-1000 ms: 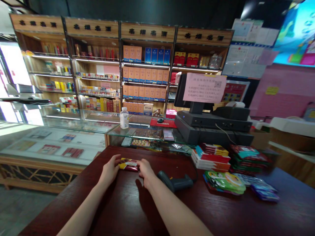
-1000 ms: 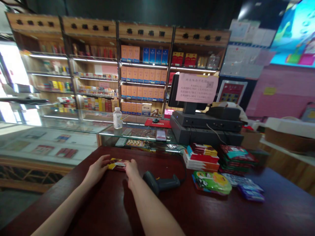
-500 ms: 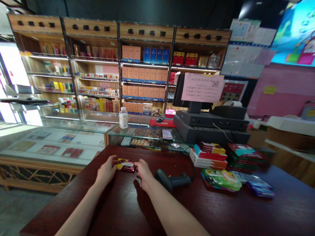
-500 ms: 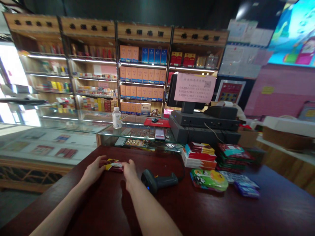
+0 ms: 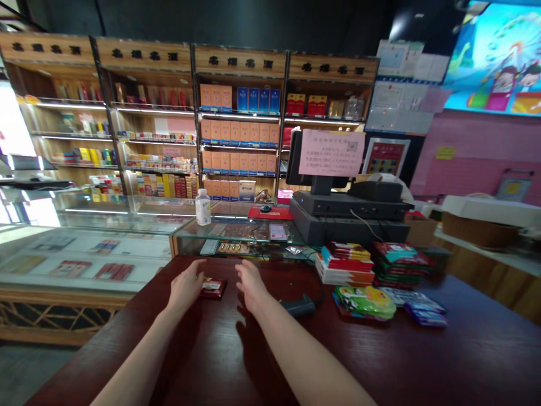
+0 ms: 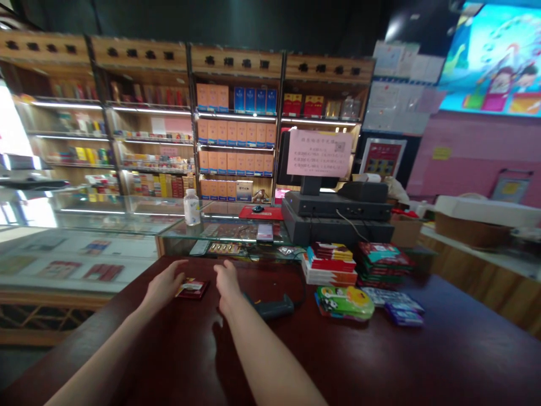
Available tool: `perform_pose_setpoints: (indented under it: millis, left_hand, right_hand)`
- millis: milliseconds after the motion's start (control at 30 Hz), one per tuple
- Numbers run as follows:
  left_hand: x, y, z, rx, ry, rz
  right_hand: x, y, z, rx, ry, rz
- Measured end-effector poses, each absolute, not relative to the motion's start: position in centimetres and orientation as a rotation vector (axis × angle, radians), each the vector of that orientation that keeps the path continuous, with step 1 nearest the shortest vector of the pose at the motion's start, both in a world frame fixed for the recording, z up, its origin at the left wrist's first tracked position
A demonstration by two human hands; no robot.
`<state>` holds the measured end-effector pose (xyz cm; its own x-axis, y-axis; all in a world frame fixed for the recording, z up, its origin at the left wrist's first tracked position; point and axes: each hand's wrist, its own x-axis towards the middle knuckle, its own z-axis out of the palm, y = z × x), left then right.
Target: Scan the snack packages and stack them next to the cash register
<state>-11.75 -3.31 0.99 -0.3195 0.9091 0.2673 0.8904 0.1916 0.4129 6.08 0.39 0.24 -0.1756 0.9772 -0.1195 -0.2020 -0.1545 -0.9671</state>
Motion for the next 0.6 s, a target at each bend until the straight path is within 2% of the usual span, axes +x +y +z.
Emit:
perform_pose_setpoints:
  millis: [233, 600]
  left_hand:
    - [-7.4, -1.6, 2.4, 1.953, 2.297, 0.780]
    - [1.2, 2.2, 3.3, 2.153, 2.031, 0.819]
  right_hand:
    - [11.0, 0.3, 3.4, -1.078, -0.974, 1.425]
    - [21.6, 1.5, 3.6, -1.084, -0.877, 1.234]
